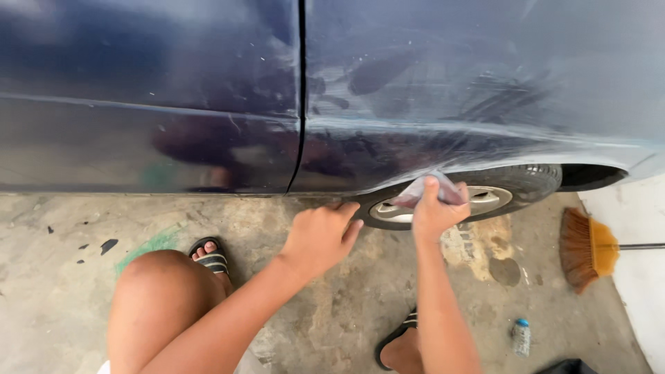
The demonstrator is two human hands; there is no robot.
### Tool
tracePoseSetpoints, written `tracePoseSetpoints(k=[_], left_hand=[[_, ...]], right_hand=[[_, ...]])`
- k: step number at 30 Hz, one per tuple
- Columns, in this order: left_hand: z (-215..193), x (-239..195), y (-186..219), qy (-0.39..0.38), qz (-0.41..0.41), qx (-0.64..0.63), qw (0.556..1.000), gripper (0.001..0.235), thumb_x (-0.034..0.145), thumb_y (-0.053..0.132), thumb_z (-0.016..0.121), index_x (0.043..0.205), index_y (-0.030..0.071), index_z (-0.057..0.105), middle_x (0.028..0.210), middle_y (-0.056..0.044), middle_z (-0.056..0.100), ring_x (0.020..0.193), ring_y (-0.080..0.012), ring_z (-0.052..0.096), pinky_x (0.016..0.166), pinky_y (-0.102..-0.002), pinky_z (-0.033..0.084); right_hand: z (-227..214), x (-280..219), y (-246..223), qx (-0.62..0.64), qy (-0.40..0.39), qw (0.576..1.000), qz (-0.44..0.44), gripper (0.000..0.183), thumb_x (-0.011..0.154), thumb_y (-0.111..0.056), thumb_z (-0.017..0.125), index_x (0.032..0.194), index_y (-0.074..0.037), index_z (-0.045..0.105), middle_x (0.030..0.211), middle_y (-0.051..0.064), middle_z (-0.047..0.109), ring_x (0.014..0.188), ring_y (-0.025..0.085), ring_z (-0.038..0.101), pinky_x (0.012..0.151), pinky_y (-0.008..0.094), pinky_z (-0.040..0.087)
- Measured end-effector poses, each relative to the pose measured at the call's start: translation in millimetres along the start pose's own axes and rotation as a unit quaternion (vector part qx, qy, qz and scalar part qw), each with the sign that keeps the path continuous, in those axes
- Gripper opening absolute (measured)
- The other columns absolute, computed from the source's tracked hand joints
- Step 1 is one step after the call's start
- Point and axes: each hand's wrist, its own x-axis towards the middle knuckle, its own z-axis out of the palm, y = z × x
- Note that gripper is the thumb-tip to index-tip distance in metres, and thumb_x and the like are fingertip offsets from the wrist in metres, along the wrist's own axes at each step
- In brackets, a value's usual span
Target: The person uses a sanding block to sand the lower side panel of a dark-colored car near the front wheel. The person moves the sanding block back and forth along the panel, focusing on the area above the wheel arch.
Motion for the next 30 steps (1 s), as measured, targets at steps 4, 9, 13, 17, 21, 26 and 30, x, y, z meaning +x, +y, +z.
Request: tracePoseSetpoints(k=[4,9,13,17,21,26,30], left_hand=[[19.7,9.0,-5.9,0.088,0.009,0.051,0.995,0.028,0.102,0.025,0.06,0.123,0.015,0.074,0.092,-0.007,0.076,0.071,-0.0217,0.077,0.055,-0.033,0.06],[24.9,18.5,-5.1,0.169,0.042,0.052,0.983,0.021,0.096,0.029,0.063,0.109,0.021,0.077,0.087,-0.005,0.077,0.074,-0.028,0.076,0.057,-0.039,0.06],[29.7,21.9,0.3,0.18,0.051,0.056,0.981,0.02,0.096,0.028,0.063,0.108,0.02,0.077,0.085,-0.004,0.076,0.073,-0.027,0.076,0.056,-0.038,0.06],[32.1,36.1,0.7,0.191,0.047,0.05,0.979,0.017,0.094,0.026,0.066,0.106,0.021,0.077,0.081,-0.002,0.076,0.07,-0.0269,0.076,0.057,-0.039,0.06],[45.2,42.9,0.8,0.196,0.026,0.007,0.98,0.013,0.089,0.029,0.071,0.101,0.028,0.076,0.081,0.004,0.077,0.073,-0.0219,0.076,0.058,-0.04,0.061],[35.1,52.5,10.5,0.182,0.027,0.034,0.982,0.013,0.094,0.028,0.069,0.092,0.019,0.078,0.072,-0.002,0.075,0.063,-0.0258,0.075,0.052,-0.037,0.059],[36.4,57.2,20.0,0.227,0.061,0.066,0.97,0.011,0.088,0.03,0.076,0.089,0.019,0.079,0.069,-0.005,0.075,0.058,-0.0277,0.073,0.048,-0.039,0.056]], right_hand=[[6.4,-23.5,-20.1,0.083,-0.12,0.989,-0.028,0.055,0.06,-0.039,0.104,0.071,-0.01,0.058,0.063,0.009,0.057,0.06,0.015,0.052,0.064,0.026,0.042],[8.7,-3.0,-6.6,0.17,-0.081,0.982,-0.032,0.063,0.067,-0.045,0.103,0.07,-0.005,0.054,0.061,0.01,0.057,0.054,0.017,0.052,0.058,0.028,0.045],[26.2,-56.6,10.0,0.015,-0.034,0.999,-0.021,0.071,0.07,-0.027,0.097,0.109,0.011,0.052,0.1,0.033,0.053,0.095,0.046,0.057,0.093,0.049,0.043],[23.2,-27.2,-41.3,0.219,-0.109,0.969,0.033,0.057,0.055,-0.037,0.105,0.069,-0.004,0.061,0.062,0.011,0.062,0.061,0.01,0.056,0.062,0.028,0.046],[28.8,-26.8,-48.3,0.226,-0.039,0.972,0.058,0.061,0.066,-0.052,0.098,0.068,-0.008,0.056,0.057,0.006,0.055,0.057,0.008,0.047,0.057,0.024,0.039],[46.8,-88.4,-15.6,0.174,-0.049,0.973,0.142,0.051,0.05,-0.018,0.098,0.08,0.004,0.062,0.072,0.023,0.061,0.077,0.031,0.058,0.076,0.038,0.046],[25.7,-21.3,-36.0,0.234,-0.01,0.968,0.091,0.07,0.069,-0.059,0.094,0.068,-0.008,0.047,0.057,0.004,0.045,0.054,0.009,0.042,0.055,0.022,0.035]])
